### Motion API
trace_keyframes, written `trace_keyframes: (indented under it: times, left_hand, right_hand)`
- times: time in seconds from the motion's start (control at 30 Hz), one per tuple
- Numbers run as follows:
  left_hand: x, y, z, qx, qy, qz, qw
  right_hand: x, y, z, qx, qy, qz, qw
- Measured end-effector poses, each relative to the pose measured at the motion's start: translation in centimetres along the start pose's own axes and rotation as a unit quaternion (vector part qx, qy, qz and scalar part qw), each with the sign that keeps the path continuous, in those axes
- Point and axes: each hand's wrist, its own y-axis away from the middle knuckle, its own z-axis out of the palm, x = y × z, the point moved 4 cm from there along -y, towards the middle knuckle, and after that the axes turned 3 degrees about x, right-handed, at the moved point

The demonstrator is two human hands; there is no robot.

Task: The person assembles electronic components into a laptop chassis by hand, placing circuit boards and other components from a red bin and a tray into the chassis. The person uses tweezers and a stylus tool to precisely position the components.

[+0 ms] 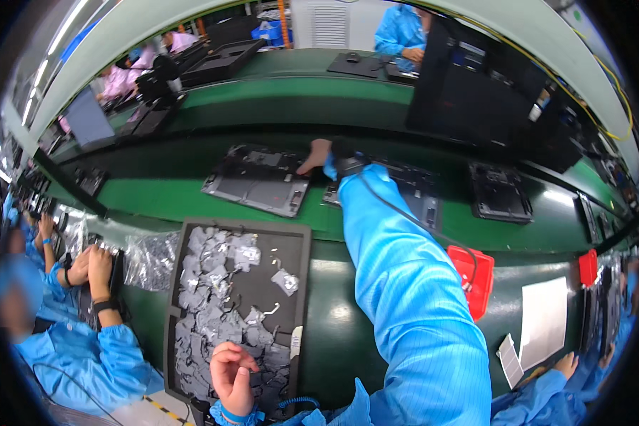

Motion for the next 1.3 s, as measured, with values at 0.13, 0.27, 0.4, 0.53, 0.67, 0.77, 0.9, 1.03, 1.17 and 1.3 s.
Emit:
trace_keyframes:
  times: [0.13,0.27,0.4,0.53,0.67,0.77,0.9,1.03,1.17,1.3]
  left_hand:
    - [-0.7,0.2,-0.1,-0.006,0.053,-0.029,0.998]
    - [-0.6,0.1,0.2,-0.027,0.022,-0.041,0.999]
    - [-0.4,0.3,0.3,-0.044,0.024,-0.042,0.998]
    - [0.1,0.7,0.0,-0.045,0.033,-0.006,0.998]
    - [0.1,0.5,1.4,-0.078,0.057,0.007,0.995]
    - [1.2,1.4,1.5,-0.098,0.043,0.041,0.993]
    - [2.1,2.5,1.9,-0.134,0.017,0.078,0.988]
    - [3.3,3.9,3.2,-0.185,0.011,0.063,0.981]
    - [4.7,5.6,5.9,-0.278,-0.104,0.089,0.951]
    - [4.1,6.7,9.3,-0.363,-0.248,0.208,0.874]
  right_hand:
    - [-2.6,3.6,-1.8,-0.103,-0.093,0.043,0.989]
    - [0.2,1.9,-1.1,-0.128,-0.359,0.094,0.920]
    - [-3.1,5.0,-4.1,0.019,-0.487,0.114,0.866]
    - [-4.4,12.5,-7.7,0.158,-0.495,0.165,0.839]
    - [-2.5,26.2,-8.0,0.245,-0.528,0.201,0.788]
    - [-2.2,35.7,-4.6,0.282,-0.561,0.213,0.748]
    - [-3.0,44.7,1.9,0.321,-0.604,0.261,0.681]
    - [-3.5,49.9,7.3,0.353,-0.647,0.271,0.619]
    - [-5.0,52.2,12.1,0.357,-0.663,0.298,0.587]
    - [-5.2,52.2,14.7,0.276,-0.640,0.270,0.665]
